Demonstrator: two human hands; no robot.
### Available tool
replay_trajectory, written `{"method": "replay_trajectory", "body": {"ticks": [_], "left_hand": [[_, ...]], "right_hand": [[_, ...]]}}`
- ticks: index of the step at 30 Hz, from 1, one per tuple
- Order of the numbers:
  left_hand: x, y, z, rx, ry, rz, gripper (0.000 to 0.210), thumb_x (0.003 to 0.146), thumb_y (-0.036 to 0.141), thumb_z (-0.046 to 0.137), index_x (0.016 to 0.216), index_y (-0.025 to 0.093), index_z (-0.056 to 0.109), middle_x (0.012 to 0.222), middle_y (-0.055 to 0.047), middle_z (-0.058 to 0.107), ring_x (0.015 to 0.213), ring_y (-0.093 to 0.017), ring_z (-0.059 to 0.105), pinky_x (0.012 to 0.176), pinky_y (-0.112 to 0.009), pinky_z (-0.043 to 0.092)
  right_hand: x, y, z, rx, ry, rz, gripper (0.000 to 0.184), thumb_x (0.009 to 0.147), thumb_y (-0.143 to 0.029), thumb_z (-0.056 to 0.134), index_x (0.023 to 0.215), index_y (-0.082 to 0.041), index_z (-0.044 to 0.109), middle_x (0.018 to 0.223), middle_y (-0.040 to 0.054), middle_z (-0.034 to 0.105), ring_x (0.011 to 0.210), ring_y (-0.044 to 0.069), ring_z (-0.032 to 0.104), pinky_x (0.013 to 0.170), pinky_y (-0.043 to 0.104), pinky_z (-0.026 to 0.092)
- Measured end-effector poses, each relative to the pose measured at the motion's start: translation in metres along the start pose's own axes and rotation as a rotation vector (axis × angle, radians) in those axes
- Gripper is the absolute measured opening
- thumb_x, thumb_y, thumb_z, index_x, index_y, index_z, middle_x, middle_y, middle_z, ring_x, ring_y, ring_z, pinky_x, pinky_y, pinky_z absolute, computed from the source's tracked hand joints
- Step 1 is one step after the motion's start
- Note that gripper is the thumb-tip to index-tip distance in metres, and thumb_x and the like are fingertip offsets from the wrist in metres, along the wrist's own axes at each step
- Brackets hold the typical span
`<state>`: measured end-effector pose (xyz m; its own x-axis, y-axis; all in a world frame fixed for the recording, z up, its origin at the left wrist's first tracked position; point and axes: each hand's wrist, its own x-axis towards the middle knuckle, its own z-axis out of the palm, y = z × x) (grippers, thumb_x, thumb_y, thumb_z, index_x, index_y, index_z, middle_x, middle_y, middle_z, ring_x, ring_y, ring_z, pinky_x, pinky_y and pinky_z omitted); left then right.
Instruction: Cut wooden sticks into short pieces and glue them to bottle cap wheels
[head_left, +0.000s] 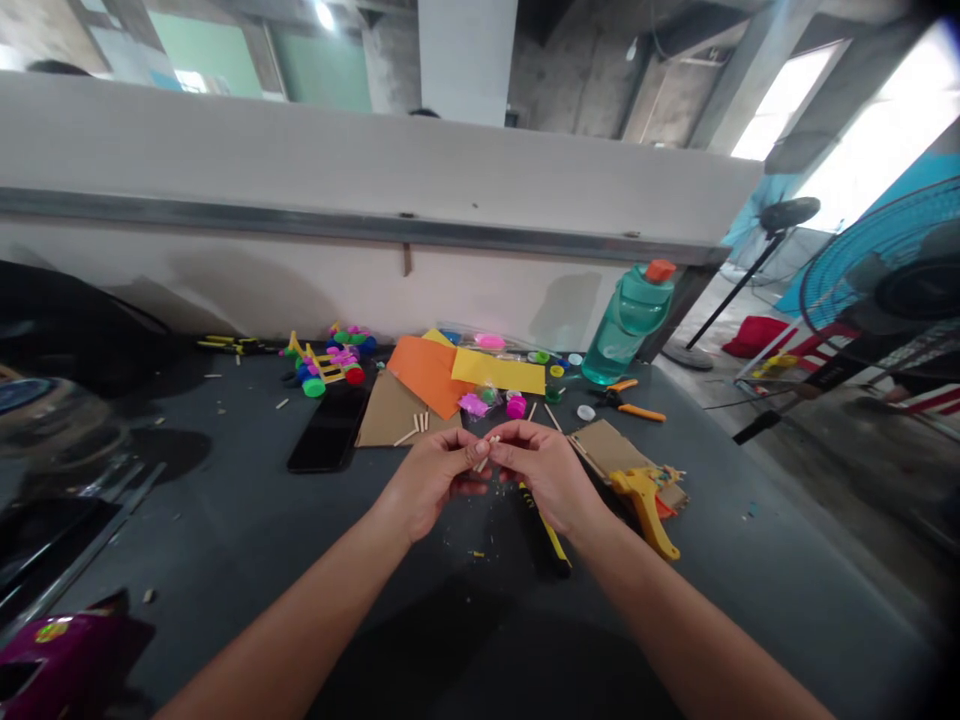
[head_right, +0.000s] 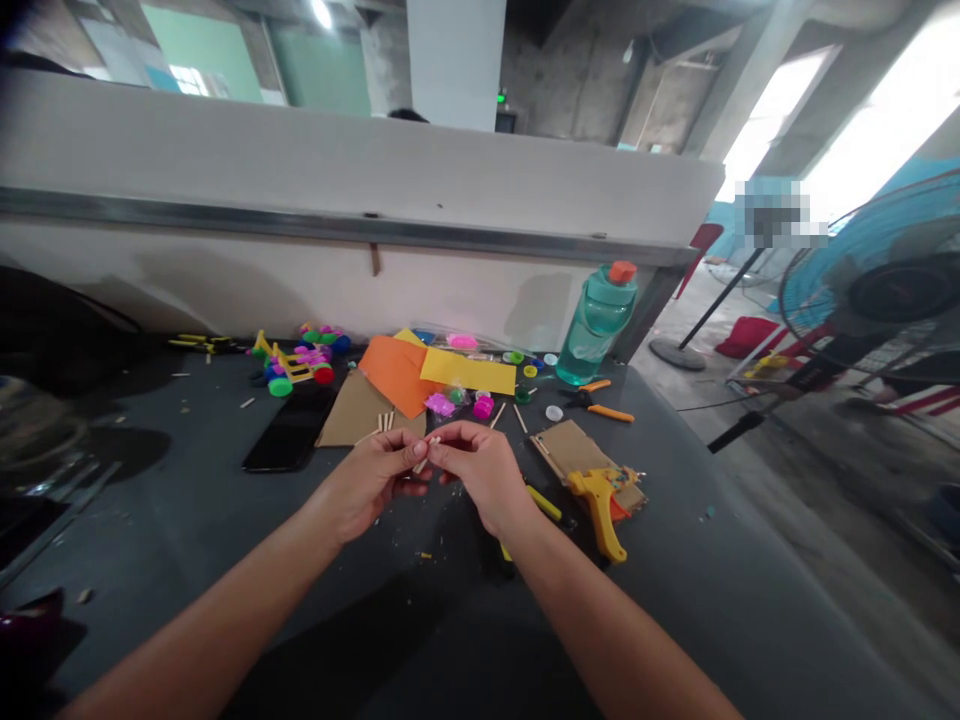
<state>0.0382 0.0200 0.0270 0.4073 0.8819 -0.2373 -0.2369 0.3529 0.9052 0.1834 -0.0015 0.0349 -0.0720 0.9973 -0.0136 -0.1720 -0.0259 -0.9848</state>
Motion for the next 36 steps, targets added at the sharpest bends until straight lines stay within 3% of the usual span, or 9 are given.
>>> {"method": "replay_trajectory", "body": {"ticks": [8,13,19,26,36], "left_hand": [[-0.002,0.004,0.001,0.089,-0.093,-0.062,0.026,0.074,0.037,0.065,0.082,0.012,0.065,0.075,-0.005,0.067,0.063,-0.012,0.062,0.058,-0.024,0.051],[-0.004,0.006,0.005,0.133,-0.06,-0.055,0.023,0.07,0.031,0.069,0.079,0.01,0.067,0.069,-0.005,0.066,0.058,-0.01,0.06,0.056,-0.022,0.049],[-0.006,0.008,0.007,0.159,-0.021,-0.039,0.021,0.071,0.03,0.067,0.077,0.01,0.066,0.064,-0.003,0.064,0.053,-0.01,0.059,0.052,-0.022,0.049],[-0.006,0.007,0.006,0.195,-0.036,-0.064,0.021,0.072,0.029,0.067,0.067,0.01,0.063,0.055,-0.002,0.061,0.045,-0.01,0.056,0.047,-0.022,0.047],[-0.008,0.007,0.002,0.038,-0.207,-0.009,0.022,0.075,0.031,0.065,0.084,0.01,0.065,0.067,-0.004,0.065,0.056,-0.011,0.06,0.055,-0.024,0.05]], "right_hand": [[0.008,-0.002,-0.013,-0.024,0.113,-0.003,0.019,0.062,-0.028,0.071,0.075,-0.016,0.065,0.064,-0.0015,0.059,0.055,0.009,0.05,0.05,0.022,0.04],[0.008,0.0,-0.01,-0.062,0.129,-0.05,0.019,0.062,-0.027,0.072,0.077,-0.016,0.066,0.067,-0.0011,0.06,0.055,0.009,0.049,0.051,0.022,0.04],[0.005,0.001,-0.008,0.094,0.079,0.034,0.03,0.06,-0.032,0.074,0.086,-0.017,0.068,0.069,0.0001,0.063,0.06,0.011,0.054,0.055,0.023,0.041],[0.004,0.002,-0.009,-0.004,0.088,0.055,0.026,0.061,-0.034,0.072,0.08,-0.017,0.071,0.064,-0.0003,0.062,0.054,0.009,0.05,0.048,0.022,0.035],[0.003,-0.01,-0.012,0.133,0.042,0.121,0.024,0.062,-0.033,0.072,0.077,-0.015,0.068,0.061,0.0019,0.064,0.055,0.011,0.055,0.047,0.021,0.034]]}}
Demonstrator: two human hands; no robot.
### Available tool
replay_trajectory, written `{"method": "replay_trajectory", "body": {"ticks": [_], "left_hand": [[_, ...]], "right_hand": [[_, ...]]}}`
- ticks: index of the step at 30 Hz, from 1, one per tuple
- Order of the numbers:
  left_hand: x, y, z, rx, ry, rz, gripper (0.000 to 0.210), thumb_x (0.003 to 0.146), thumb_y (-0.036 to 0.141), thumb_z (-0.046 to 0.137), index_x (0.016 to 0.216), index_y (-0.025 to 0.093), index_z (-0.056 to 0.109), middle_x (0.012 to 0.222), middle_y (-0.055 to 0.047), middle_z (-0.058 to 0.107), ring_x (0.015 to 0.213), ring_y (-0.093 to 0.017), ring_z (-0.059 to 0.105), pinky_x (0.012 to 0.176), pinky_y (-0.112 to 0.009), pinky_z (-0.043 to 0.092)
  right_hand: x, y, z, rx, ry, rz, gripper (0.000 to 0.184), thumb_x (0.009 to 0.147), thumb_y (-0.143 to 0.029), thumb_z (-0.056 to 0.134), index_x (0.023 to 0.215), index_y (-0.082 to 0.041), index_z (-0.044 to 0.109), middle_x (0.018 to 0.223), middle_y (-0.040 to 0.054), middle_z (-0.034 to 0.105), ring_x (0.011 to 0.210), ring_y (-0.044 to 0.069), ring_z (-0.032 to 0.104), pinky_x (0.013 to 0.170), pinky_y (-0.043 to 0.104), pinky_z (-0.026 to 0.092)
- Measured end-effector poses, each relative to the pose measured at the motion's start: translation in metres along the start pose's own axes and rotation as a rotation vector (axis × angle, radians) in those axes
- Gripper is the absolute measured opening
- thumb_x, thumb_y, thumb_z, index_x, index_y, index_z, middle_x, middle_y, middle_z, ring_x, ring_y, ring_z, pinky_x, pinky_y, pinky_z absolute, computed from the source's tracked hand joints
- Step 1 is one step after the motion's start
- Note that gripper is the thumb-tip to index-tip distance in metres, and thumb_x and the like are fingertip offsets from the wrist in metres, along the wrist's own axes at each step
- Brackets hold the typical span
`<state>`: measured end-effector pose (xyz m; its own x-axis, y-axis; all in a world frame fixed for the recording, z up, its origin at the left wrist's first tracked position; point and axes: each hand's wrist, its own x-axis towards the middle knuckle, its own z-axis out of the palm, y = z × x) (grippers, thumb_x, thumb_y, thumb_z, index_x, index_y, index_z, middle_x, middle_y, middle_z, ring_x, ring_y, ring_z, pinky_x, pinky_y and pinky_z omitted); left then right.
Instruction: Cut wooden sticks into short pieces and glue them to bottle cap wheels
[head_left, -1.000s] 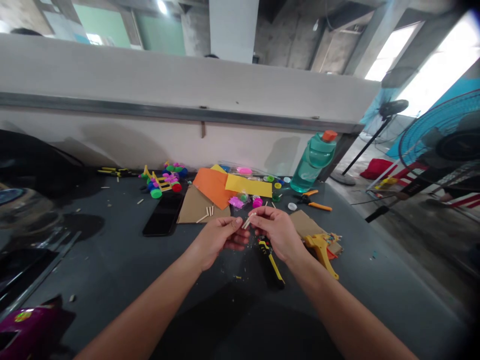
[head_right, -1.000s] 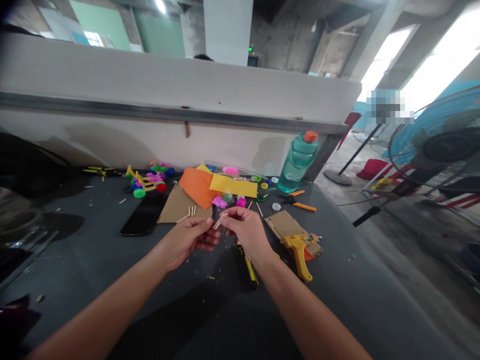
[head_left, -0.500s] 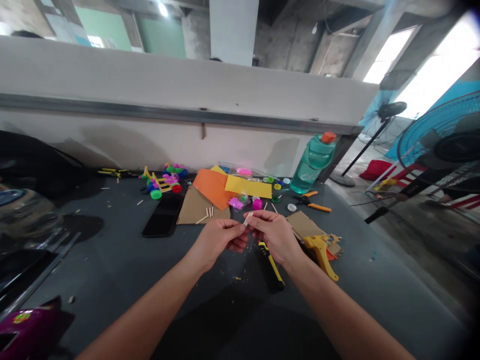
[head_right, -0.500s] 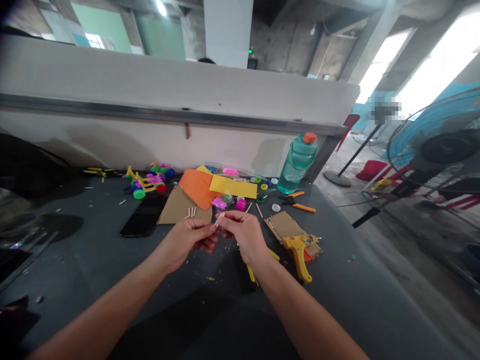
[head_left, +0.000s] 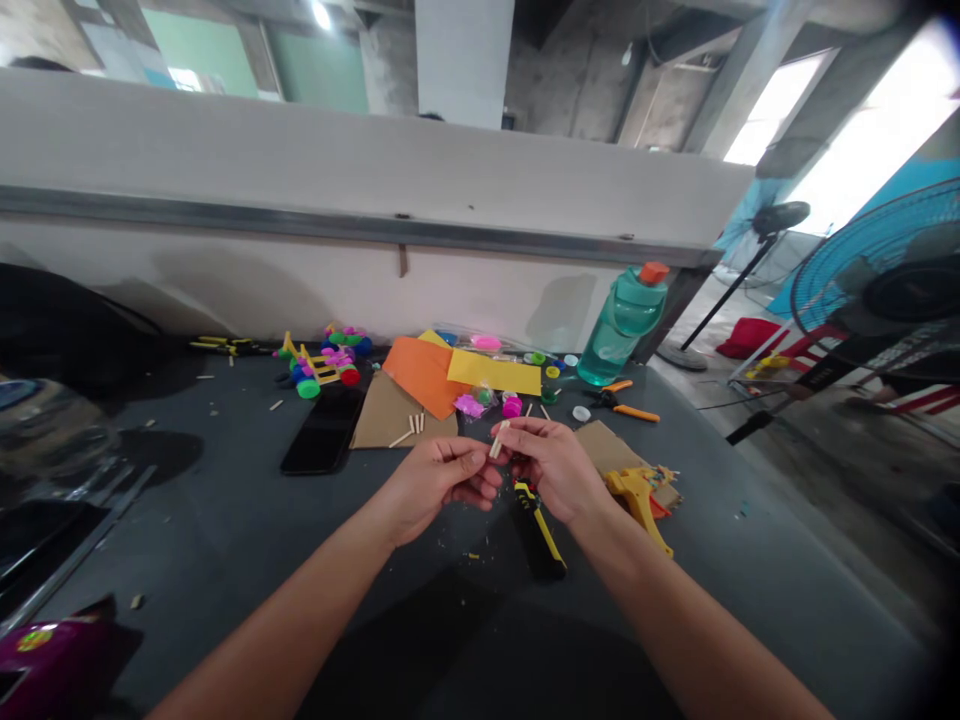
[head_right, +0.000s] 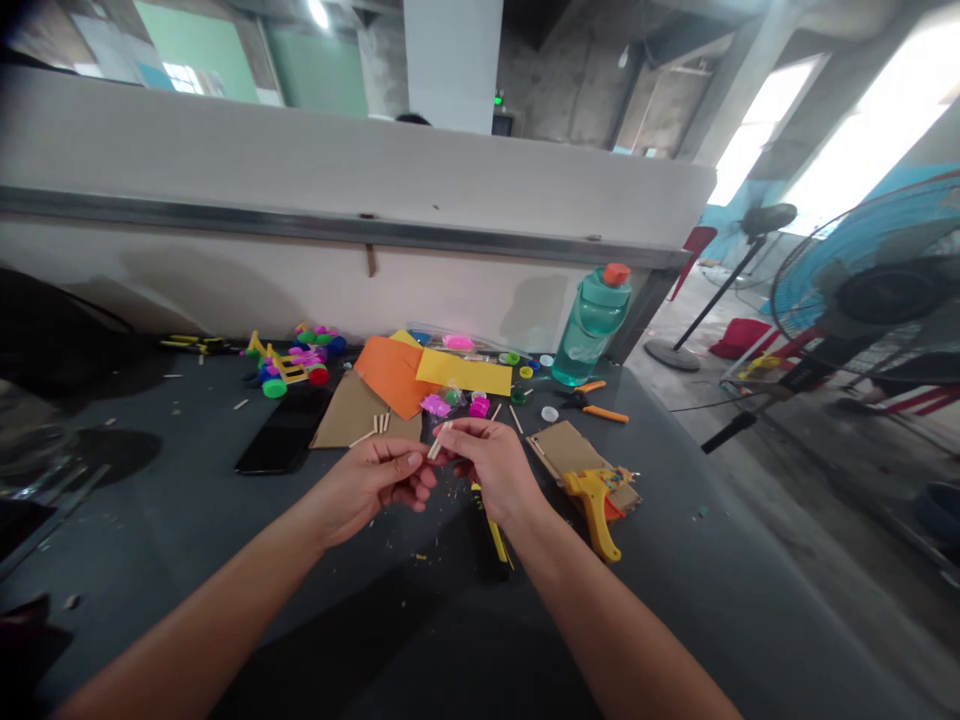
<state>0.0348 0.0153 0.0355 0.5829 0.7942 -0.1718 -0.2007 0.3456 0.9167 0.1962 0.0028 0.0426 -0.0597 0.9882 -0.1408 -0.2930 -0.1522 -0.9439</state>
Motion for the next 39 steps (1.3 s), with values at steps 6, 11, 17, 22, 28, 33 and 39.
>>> {"method": "replay_trajectory", "body": {"ticks": [6,11,17,22,28,33,39], "left_hand": [[0.001,-0.002,0.001,0.045,0.019,0.029,0.022,0.072,0.03,0.068,0.082,0.011,0.066,0.066,-0.003,0.065,0.055,-0.011,0.06,0.057,-0.026,0.05],[0.002,-0.002,0.004,0.2,0.093,0.12,0.021,0.072,0.033,0.067,0.071,0.012,0.064,0.06,-0.001,0.063,0.052,-0.011,0.058,0.056,-0.026,0.048],[-0.001,-0.001,0.005,0.382,0.138,0.186,0.021,0.074,0.035,0.062,0.068,0.014,0.064,0.058,0.0,0.062,0.052,-0.01,0.057,0.054,-0.022,0.046],[-0.003,0.002,0.005,0.395,0.103,0.203,0.023,0.074,0.034,0.061,0.063,0.014,0.063,0.055,0.0,0.061,0.052,-0.011,0.057,0.054,-0.022,0.046],[-0.004,0.006,0.004,0.388,0.105,0.177,0.021,0.074,0.032,0.062,0.062,0.014,0.063,0.056,0.0,0.062,0.05,-0.01,0.056,0.052,-0.022,0.046],[-0.005,0.008,0.004,0.268,0.059,0.151,0.018,0.073,0.031,0.064,0.07,0.014,0.065,0.06,0.0,0.062,0.052,-0.01,0.057,0.054,-0.023,0.047],[-0.007,0.005,0.002,0.15,-0.038,0.185,0.02,0.074,0.029,0.065,0.087,0.014,0.067,0.069,-0.003,0.065,0.061,-0.012,0.06,0.062,-0.028,0.049]], "right_hand": [[-0.002,0.002,0.0,0.024,-0.014,0.017,0.026,0.063,-0.035,0.072,0.08,-0.016,0.068,0.061,0.0008,0.063,0.054,0.01,0.054,0.05,0.022,0.037],[-0.003,0.003,0.001,-0.022,-0.019,-0.014,0.027,0.064,-0.035,0.072,0.082,-0.015,0.068,0.064,0.0017,0.063,0.054,0.011,0.054,0.05,0.023,0.038],[-0.006,0.0,0.005,-0.225,0.045,-0.161,0.018,0.066,-0.031,0.069,0.078,-0.017,0.069,0.068,0.0013,0.064,0.055,0.01,0.051,0.049,0.022,0.037],[-0.014,-0.005,0.011,-0.396,0.104,-0.309,0.012,0.069,-0.027,0.066,0.078,-0.02,0.069,0.073,0.0009,0.067,0.059,0.012,0.054,0.052,0.024,0.04],[-0.015,-0.005,0.012,-0.378,0.111,-0.318,0.016,0.07,-0.03,0.065,0.083,-0.022,0.07,0.07,0.0005,0.065,0.055,0.013,0.052,0.049,0.025,0.039],[-0.011,-0.003,0.009,-0.135,0.056,-0.21,0.016,0.068,-0.031,0.068,0.078,-0.019,0.067,0.066,0.0004,0.063,0.056,0.012,0.053,0.049,0.023,0.037],[-0.01,-0.004,0.007,0.11,-0.008,-0.048,0.023,0.065,-0.036,0.072,0.077,-0.018,0.066,0.062,0.0,0.063,0.053,0.01,0.054,0.051,0.023,0.038]]}}
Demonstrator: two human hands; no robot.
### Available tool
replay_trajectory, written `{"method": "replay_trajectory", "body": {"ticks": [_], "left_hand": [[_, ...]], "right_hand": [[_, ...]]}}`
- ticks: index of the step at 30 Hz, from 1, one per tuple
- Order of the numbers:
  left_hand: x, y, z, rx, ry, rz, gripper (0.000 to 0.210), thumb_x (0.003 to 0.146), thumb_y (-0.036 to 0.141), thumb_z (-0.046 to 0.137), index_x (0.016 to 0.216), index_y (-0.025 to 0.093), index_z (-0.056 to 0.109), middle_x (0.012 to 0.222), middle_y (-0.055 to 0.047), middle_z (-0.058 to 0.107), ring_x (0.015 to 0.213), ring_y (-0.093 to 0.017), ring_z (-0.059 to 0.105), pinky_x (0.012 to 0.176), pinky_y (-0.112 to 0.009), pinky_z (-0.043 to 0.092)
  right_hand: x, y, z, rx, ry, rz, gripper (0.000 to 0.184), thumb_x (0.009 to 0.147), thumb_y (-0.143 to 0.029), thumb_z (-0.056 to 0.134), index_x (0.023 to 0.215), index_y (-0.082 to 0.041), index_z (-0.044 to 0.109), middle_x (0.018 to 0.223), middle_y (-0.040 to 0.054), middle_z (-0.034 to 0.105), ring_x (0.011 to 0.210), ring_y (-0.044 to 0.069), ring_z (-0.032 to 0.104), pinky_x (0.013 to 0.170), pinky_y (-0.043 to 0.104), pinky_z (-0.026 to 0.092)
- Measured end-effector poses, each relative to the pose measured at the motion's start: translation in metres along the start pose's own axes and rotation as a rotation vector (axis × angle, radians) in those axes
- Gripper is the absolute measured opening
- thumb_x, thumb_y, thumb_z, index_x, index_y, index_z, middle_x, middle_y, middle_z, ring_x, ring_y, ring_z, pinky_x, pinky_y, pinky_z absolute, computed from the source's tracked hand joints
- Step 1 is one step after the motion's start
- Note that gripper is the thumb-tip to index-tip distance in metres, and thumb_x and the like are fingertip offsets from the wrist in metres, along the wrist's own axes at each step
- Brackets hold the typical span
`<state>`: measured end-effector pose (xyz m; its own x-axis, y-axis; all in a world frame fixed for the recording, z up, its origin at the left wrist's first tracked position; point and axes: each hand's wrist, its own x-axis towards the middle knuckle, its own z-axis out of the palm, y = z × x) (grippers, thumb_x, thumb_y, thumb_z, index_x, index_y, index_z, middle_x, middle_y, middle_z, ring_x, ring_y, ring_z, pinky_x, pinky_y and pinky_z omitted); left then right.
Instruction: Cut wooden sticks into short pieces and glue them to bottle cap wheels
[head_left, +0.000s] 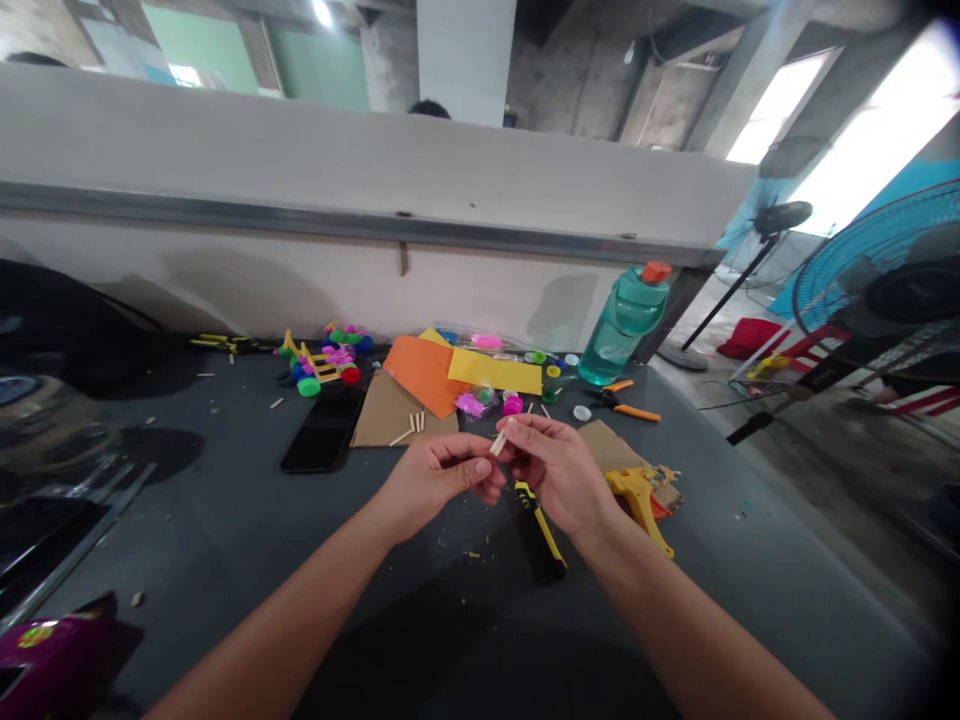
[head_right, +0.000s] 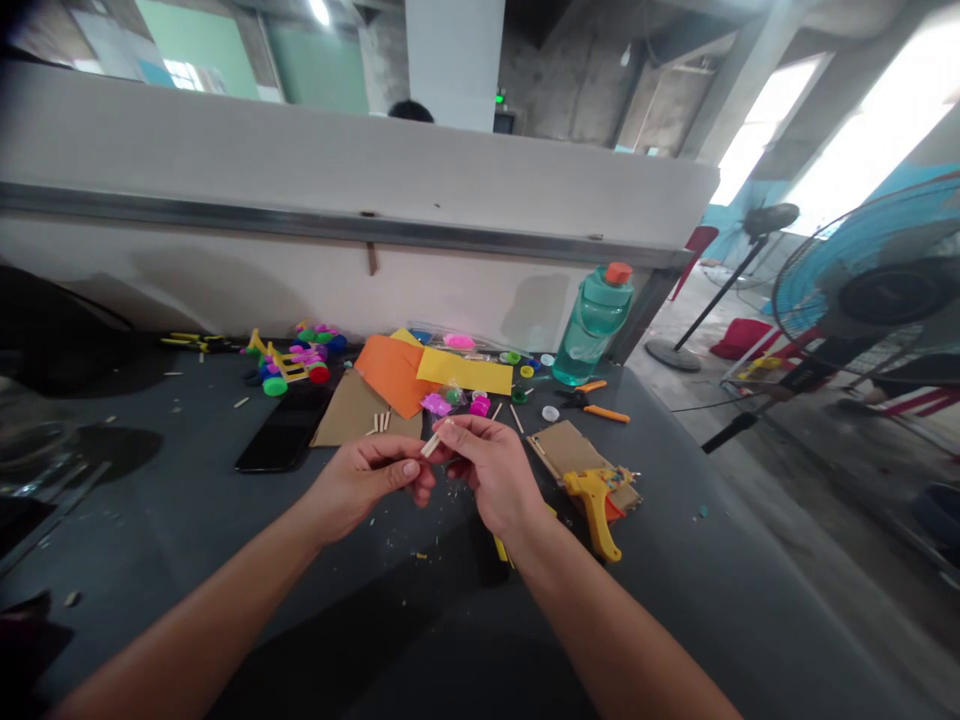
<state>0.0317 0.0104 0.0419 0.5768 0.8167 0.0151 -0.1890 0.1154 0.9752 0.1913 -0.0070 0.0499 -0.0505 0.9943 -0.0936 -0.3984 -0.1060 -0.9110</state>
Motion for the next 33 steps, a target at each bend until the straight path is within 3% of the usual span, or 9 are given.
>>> {"method": "replay_trajectory", "body": {"ticks": [13,21,28,31,33], "left_hand": [[-0.001,0.002,0.005,0.241,0.202,0.027,0.014,0.069,0.029,0.067,0.069,0.015,0.069,0.059,-0.003,0.066,0.051,-0.012,0.058,0.054,-0.026,0.049],[0.0,0.004,-0.001,0.286,0.118,0.09,0.012,0.069,0.022,0.064,0.059,0.017,0.068,0.056,-0.002,0.064,0.056,-0.013,0.058,0.058,-0.025,0.047],[0.004,0.003,-0.013,0.424,0.06,0.108,0.015,0.072,0.025,0.063,0.06,0.016,0.068,0.06,-0.003,0.064,0.061,-0.013,0.057,0.061,-0.023,0.045],[0.004,0.003,-0.019,0.387,-0.013,0.065,0.009,0.069,0.025,0.067,0.071,0.017,0.071,0.067,-0.002,0.066,0.066,-0.013,0.058,0.063,-0.023,0.046],[0.003,0.004,-0.02,0.326,-0.043,0.043,0.021,0.068,0.026,0.068,0.088,0.019,0.07,0.079,-0.003,0.068,0.072,-0.014,0.06,0.067,-0.024,0.047]], "right_hand": [[-0.004,0.005,0.006,0.007,-0.013,0.031,0.024,0.065,-0.036,0.072,0.078,-0.017,0.067,0.061,0.0,0.062,0.053,0.011,0.054,0.051,0.024,0.04],[-0.009,-0.001,0.01,-0.284,0.04,-0.215,0.015,0.068,-0.031,0.068,0.078,-0.019,0.069,0.064,0.0,0.065,0.055,0.011,0.053,0.051,0.023,0.039],[-0.01,-0.001,0.01,-0.513,0.065,-0.311,0.01,0.071,-0.03,0.065,0.076,-0.022,0.069,0.07,0.0009,0.067,0.058,0.015,0.058,0.053,0.026,0.043],[-0.009,0.0,0.009,-0.519,0.047,-0.301,0.009,0.072,-0.028,0.064,0.077,-0.022,0.069,0.069,0.0011,0.068,0.06,0.016,0.059,0.055,0.027,0.044],[-0.008,0.0,0.007,-0.522,0.023,-0.312,0.009,0.073,-0.027,0.064,0.078,-0.023,0.07,0.071,0.0017,0.068,0.064,0.017,0.06,0.059,0.028,0.046]]}}
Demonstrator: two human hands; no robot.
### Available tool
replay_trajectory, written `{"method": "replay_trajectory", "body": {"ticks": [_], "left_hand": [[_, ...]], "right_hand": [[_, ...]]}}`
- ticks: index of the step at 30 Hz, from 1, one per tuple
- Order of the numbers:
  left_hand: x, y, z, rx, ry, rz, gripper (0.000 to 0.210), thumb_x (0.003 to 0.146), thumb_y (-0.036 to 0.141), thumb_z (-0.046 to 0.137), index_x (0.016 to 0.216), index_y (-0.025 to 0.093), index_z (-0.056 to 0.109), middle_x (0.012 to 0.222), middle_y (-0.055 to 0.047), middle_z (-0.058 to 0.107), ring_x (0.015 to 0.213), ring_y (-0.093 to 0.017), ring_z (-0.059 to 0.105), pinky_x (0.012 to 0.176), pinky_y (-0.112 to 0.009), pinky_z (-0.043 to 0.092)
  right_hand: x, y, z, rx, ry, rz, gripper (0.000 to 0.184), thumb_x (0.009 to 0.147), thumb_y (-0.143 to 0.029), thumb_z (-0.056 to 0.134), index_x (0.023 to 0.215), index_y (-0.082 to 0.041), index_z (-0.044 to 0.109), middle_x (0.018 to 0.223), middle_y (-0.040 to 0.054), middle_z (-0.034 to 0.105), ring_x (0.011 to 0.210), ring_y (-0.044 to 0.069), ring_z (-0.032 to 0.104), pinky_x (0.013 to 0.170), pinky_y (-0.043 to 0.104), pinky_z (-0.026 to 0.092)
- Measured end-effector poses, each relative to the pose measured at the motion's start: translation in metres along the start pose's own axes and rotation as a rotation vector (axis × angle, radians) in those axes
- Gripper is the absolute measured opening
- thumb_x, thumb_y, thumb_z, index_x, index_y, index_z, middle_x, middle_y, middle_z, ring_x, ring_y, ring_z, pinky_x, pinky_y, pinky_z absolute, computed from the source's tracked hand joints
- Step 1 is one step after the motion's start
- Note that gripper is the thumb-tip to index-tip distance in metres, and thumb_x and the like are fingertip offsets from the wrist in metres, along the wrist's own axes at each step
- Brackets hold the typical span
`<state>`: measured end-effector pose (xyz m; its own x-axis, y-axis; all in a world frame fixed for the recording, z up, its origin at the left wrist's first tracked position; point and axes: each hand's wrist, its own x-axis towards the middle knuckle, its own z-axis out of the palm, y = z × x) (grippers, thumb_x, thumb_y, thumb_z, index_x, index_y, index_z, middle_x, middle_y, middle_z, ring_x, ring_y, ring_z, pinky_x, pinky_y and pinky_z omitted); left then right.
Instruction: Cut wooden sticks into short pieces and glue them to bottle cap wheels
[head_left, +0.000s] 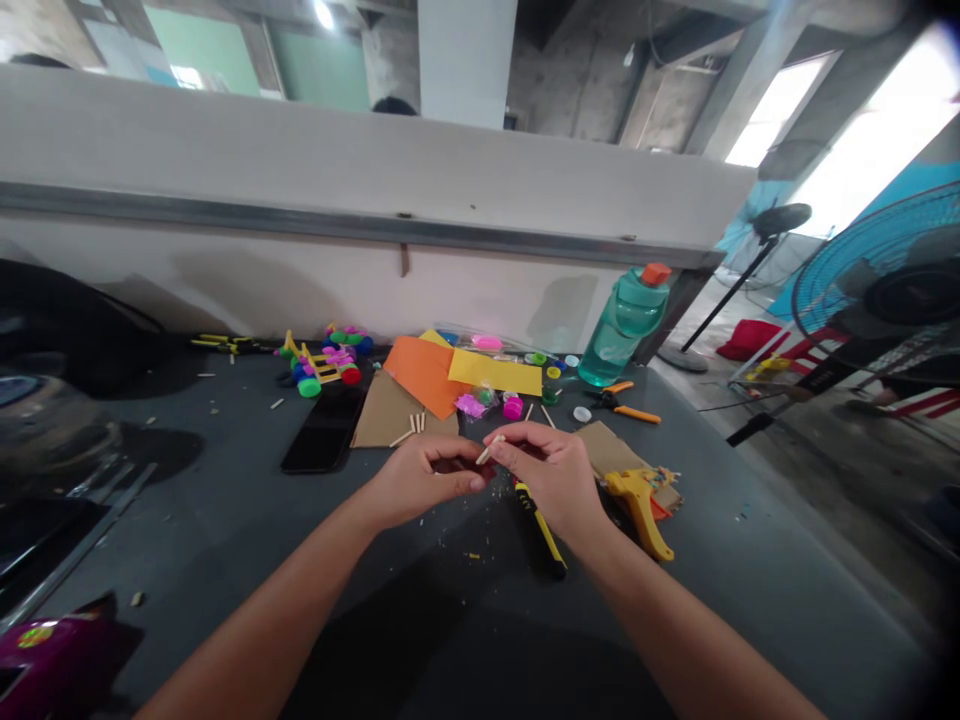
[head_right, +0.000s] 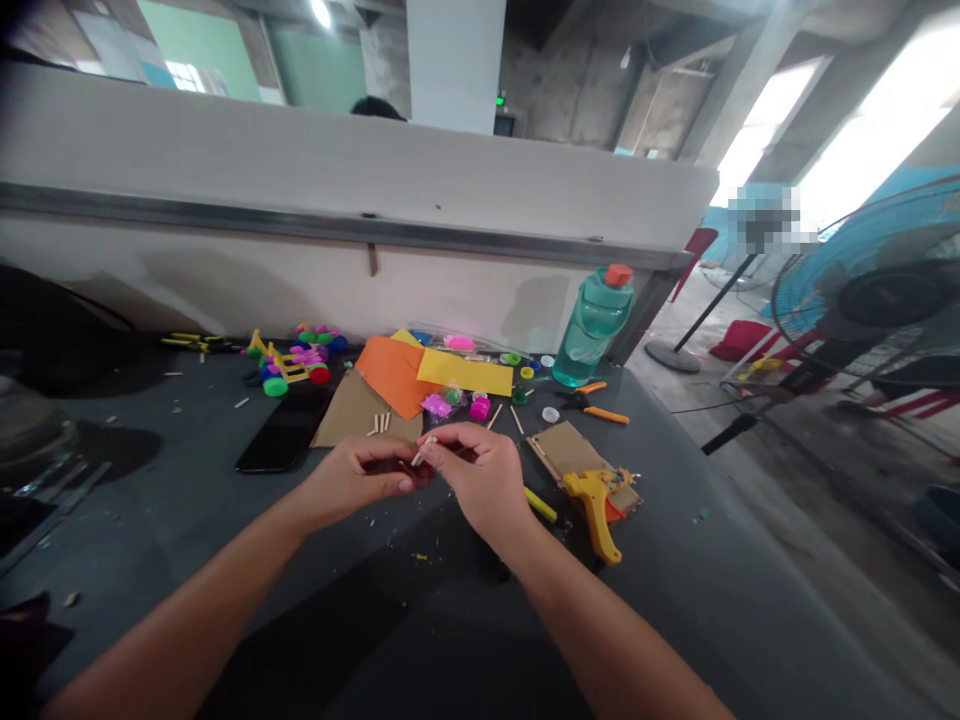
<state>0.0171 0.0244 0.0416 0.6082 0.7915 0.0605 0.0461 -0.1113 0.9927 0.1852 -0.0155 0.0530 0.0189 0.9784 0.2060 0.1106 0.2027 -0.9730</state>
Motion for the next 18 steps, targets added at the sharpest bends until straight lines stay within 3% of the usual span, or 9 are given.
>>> {"method": "replay_trajectory", "body": {"ticks": [3,7,13,18], "left_hand": [[0.0,0.004,0.003,-0.109,0.025,-0.021,0.033,0.075,0.034,0.062,0.106,0.021,0.065,0.095,-0.004,0.067,0.077,-0.015,0.062,0.071,-0.027,0.049],[0.001,0.007,0.01,-0.2,0.01,-0.075,0.035,0.08,0.038,0.055,0.104,0.015,0.064,0.085,-0.006,0.067,0.075,-0.016,0.062,0.07,-0.031,0.051],[0.003,0.001,0.009,-0.237,-0.023,-0.176,0.022,0.077,0.028,0.06,0.093,0.013,0.066,0.076,-0.004,0.066,0.073,-0.013,0.062,0.07,-0.028,0.051],[0.005,-0.005,0.016,-0.107,0.034,-0.13,0.027,0.078,0.025,0.058,0.103,0.017,0.065,0.073,-0.001,0.066,0.068,-0.013,0.062,0.067,-0.026,0.051]], "right_hand": [[0.002,0.004,-0.002,-0.076,-0.003,-0.126,0.007,0.074,-0.024,0.064,0.076,-0.023,0.07,0.076,0.0026,0.066,0.073,0.017,0.059,0.067,0.029,0.046],[0.007,0.012,-0.002,-0.243,0.043,-0.256,0.007,0.073,-0.02,0.065,0.074,-0.023,0.071,0.073,0.0013,0.06,0.074,0.015,0.055,0.067,0.027,0.043],[0.009,0.02,-0.001,-0.217,0.031,-0.148,0.006,0.071,-0.021,0.066,0.074,-0.022,0.071,0.07,0.0007,0.057,0.068,0.013,0.053,0.06,0.025,0.041],[0.009,0.026,0.002,-0.135,0.056,-0.059,0.006,0.069,-0.022,0.066,0.072,-0.02,0.071,0.069,0.0006,0.059,0.067,0.014,0.054,0.062,0.026,0.042]]}}
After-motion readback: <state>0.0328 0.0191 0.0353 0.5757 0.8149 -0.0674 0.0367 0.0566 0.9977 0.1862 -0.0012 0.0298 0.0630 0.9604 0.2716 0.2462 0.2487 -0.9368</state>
